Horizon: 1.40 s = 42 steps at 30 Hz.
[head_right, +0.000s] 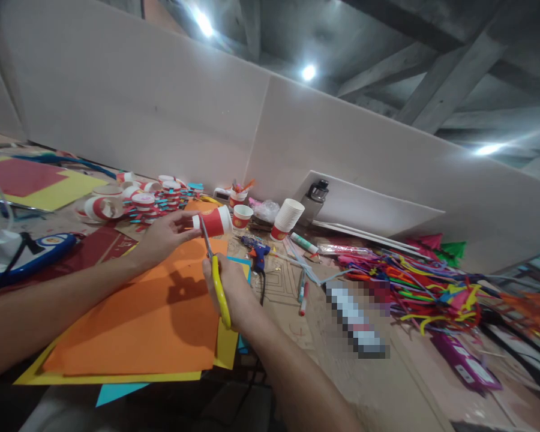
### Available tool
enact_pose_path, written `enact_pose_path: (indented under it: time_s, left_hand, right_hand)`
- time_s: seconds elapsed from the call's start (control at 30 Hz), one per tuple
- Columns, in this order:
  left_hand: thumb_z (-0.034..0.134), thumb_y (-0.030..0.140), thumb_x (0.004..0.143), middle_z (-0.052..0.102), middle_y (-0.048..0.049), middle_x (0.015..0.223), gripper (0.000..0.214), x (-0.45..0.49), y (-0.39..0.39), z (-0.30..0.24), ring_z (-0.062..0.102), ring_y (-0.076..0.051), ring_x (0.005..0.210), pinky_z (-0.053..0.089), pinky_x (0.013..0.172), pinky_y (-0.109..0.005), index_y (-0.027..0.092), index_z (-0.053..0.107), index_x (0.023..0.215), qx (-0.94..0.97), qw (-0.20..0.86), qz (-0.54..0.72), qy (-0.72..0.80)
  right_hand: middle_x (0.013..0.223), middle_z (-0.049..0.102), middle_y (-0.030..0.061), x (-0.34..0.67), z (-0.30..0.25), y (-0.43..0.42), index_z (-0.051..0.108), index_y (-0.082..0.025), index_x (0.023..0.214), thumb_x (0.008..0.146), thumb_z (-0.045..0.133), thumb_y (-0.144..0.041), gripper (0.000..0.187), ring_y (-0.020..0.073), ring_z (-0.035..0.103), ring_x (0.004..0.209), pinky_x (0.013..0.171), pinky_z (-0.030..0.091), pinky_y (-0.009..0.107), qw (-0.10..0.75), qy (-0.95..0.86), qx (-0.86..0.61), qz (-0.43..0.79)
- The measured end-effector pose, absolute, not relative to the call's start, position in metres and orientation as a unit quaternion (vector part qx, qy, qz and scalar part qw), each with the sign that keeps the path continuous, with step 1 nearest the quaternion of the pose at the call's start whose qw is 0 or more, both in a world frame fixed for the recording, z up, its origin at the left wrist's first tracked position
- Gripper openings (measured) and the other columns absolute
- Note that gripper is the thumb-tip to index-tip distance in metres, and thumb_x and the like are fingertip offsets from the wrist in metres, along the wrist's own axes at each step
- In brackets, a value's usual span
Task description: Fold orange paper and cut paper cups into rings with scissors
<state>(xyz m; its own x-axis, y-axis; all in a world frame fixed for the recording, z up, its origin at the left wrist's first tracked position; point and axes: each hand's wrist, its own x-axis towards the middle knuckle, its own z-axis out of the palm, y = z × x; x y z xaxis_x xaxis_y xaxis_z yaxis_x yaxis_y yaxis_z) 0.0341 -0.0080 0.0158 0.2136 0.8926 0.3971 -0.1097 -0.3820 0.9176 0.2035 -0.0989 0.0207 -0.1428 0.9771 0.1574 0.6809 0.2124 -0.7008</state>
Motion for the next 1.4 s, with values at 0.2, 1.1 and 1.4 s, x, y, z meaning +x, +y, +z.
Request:
enact_pose_path:
  time_s: [0.2,1.1,1.4]
  left_hand:
    - [0.073,0.044,0.072,0.069,-0.0125,0.108,0.05,0.033,-0.002,0.012,0.065,-0.023,0.096,0.049,0.088,-0.037,0.012,0.063,0.11,0.595,0.506,0.544,0.306]
    - [0.074,0.043,0.072,0.07,-0.0116,0.11,0.048,0.026,-0.002,0.015,0.064,-0.024,0.1,0.047,0.092,-0.036,0.014,0.064,0.109,0.639,0.475,0.498,0.344]
    - [0.078,0.035,0.067,0.07,-0.0069,0.102,0.043,0.023,0.009,0.002,0.064,-0.019,0.093,0.048,0.086,-0.03,0.016,0.067,0.105,0.587,0.517,0.509,0.359]
  right_hand:
    - [0.061,0.045,-0.0037,0.202,0.026,-0.099,0.043,-0.021,0.072,0.092,0.038,-0.042,0.029,0.0102,0.041,0.054,0.05,0.028,0.023,0.294,-0.712,-0.591,0.241]
    - [0.064,0.048,-0.0037,0.204,0.027,-0.094,0.045,-0.019,0.074,0.093,0.041,-0.04,0.028,0.0078,0.04,0.054,0.049,0.027,0.02,0.282,-0.705,-0.588,0.278]
    - [0.058,0.049,-0.0021,0.208,0.011,-0.085,0.05,-0.019,0.075,0.091,0.044,-0.042,0.028,0.0095,0.042,0.053,0.048,0.029,0.021,0.318,-0.683,-0.578,0.312]
